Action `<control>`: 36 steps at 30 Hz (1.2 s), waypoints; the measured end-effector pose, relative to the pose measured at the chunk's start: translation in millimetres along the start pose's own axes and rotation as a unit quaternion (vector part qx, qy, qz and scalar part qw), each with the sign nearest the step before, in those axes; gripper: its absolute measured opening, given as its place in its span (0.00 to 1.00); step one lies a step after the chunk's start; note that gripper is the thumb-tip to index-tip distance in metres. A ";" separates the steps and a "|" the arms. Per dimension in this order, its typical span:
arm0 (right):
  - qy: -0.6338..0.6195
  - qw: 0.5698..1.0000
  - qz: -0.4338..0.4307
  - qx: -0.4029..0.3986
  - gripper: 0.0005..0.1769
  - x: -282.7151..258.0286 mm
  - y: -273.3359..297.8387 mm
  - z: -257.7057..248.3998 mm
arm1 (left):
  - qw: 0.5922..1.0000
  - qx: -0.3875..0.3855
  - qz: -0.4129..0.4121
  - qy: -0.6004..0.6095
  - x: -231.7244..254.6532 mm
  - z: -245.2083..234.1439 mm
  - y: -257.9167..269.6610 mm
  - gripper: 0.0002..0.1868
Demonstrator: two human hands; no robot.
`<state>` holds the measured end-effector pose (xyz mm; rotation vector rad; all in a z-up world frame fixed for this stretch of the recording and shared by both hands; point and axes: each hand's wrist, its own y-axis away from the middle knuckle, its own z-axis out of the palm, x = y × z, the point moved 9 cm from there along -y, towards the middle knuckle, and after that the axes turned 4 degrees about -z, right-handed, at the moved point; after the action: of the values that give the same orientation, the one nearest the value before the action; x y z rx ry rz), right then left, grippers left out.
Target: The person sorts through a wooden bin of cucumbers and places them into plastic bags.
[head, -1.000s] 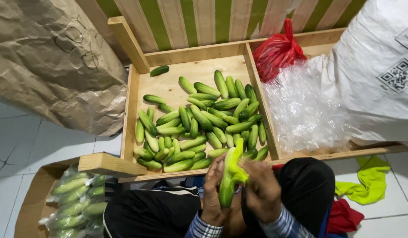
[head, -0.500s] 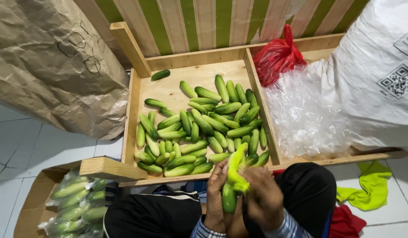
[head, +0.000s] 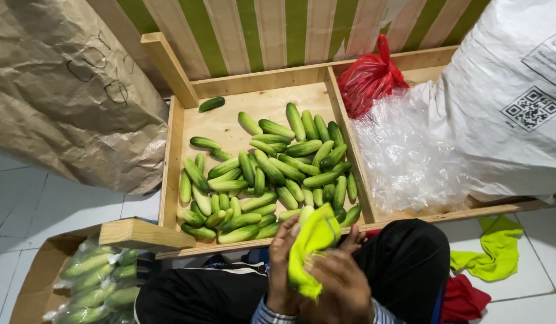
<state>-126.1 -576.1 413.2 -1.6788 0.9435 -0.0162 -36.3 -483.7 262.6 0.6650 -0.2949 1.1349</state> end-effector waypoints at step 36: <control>-0.030 0.987 -0.102 -0.121 0.19 -4.9 5.3 31.9 | 0.998 0.062 -0.006 -0.009 19.4 6.8 19.8 0.19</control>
<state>-117.5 -547.6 399.9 -1.9852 0.7488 0.0122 -45.5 -468.5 285.0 0.7849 -0.2367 1.1418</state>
